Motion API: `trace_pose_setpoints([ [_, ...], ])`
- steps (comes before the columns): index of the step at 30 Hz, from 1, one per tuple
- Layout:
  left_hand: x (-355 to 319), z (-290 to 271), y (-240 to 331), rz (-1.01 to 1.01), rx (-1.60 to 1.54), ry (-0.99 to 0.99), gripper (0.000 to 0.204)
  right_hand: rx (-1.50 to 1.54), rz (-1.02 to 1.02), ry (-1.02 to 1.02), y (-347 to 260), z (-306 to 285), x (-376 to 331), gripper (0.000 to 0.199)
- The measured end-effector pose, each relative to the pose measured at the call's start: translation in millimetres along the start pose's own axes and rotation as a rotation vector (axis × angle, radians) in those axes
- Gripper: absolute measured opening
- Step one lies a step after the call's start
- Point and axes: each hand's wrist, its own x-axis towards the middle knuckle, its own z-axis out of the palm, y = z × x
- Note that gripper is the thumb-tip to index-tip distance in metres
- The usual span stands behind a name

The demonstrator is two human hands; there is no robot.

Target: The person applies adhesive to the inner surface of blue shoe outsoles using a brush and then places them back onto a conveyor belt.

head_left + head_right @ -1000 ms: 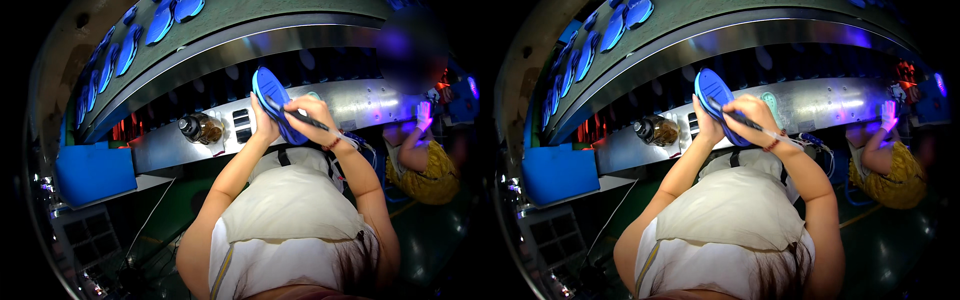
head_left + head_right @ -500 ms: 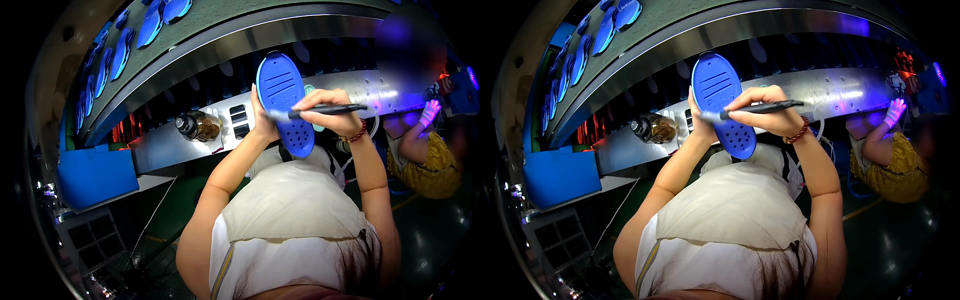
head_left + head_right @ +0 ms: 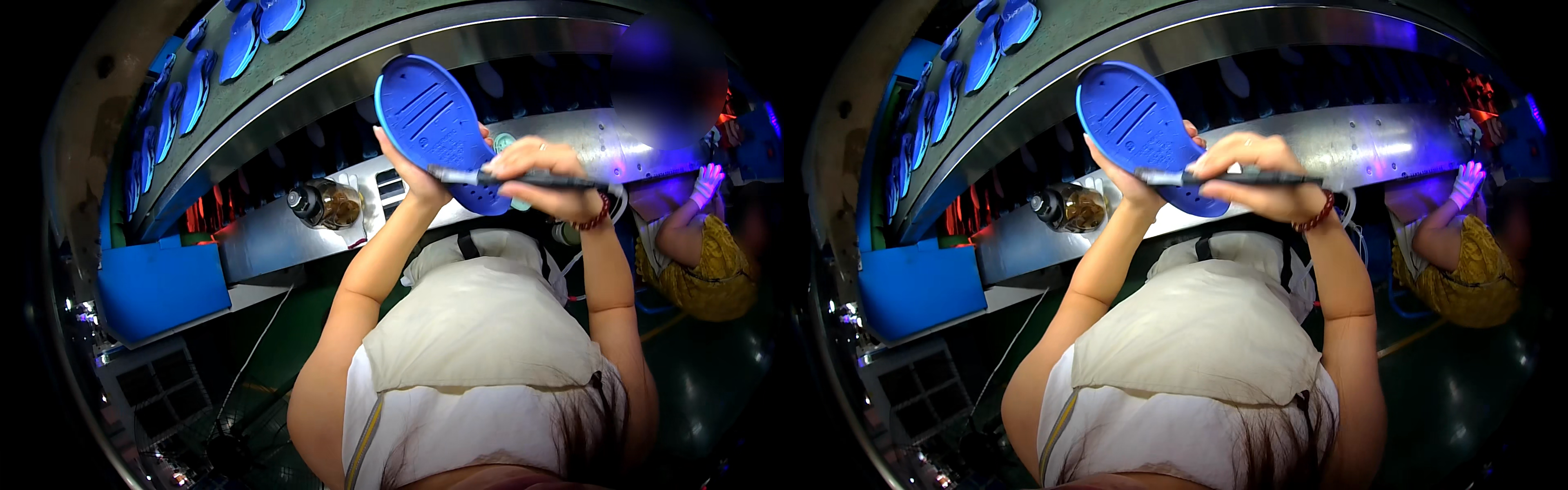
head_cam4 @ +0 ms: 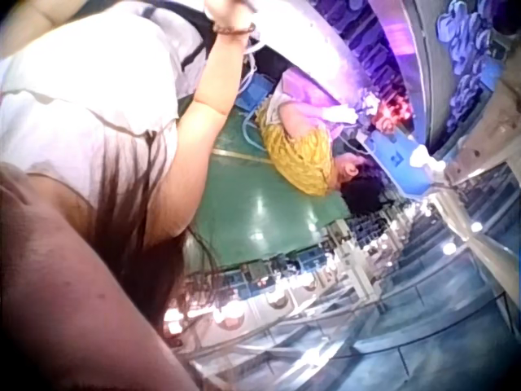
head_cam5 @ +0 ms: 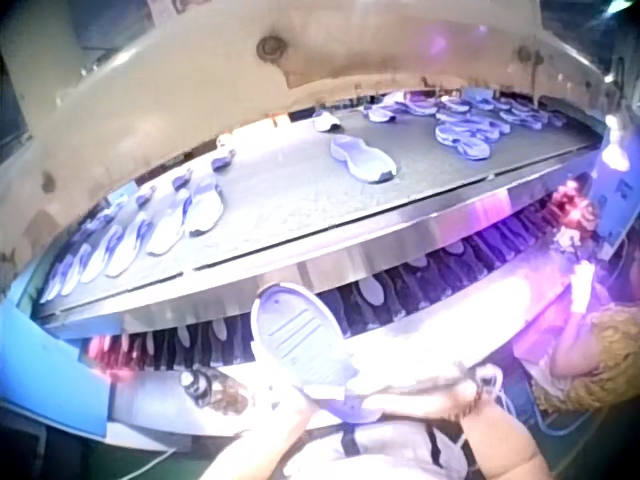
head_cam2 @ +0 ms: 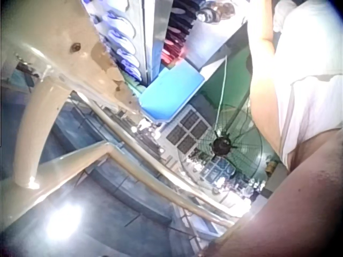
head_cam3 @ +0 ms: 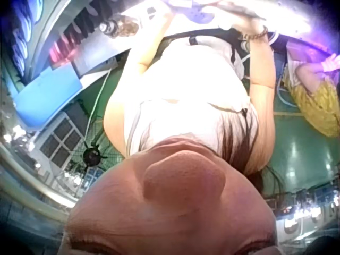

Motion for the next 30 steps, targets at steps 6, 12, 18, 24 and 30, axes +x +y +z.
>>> trace_pose_setpoints([
  [6, 4.7, 2.8, 7.0, 0.063, -0.124, 0.012, 0.101, 0.213, 0.156, 0.048, 1.1, -7.5, -12.0, 0.020],
  [12, 10.4, -1.3, 15.0, 0.073, -0.125, 0.000, 0.098, 0.231, 0.116, -0.229, -4.1, -11.5, -18.3, 0.023],
  [18, 17.1, 3.0, 16.8, 0.045, 0.034, 0.120, 0.094, 0.242, 0.270, 0.002, 10.9, -7.5, -26.4, 0.020],
  [24, 18.5, 9.9, 21.2, -0.031, -0.051, 0.104, 0.093, 0.633, 0.330, 0.157, 34.7, -6.0, -32.8, 0.014],
  [30, 2.5, 12.8, -3.9, -0.170, -0.206, 0.017, 0.065, 0.833, 0.435, 0.428, 23.6, 20.2, -26.8, 0.015],
])
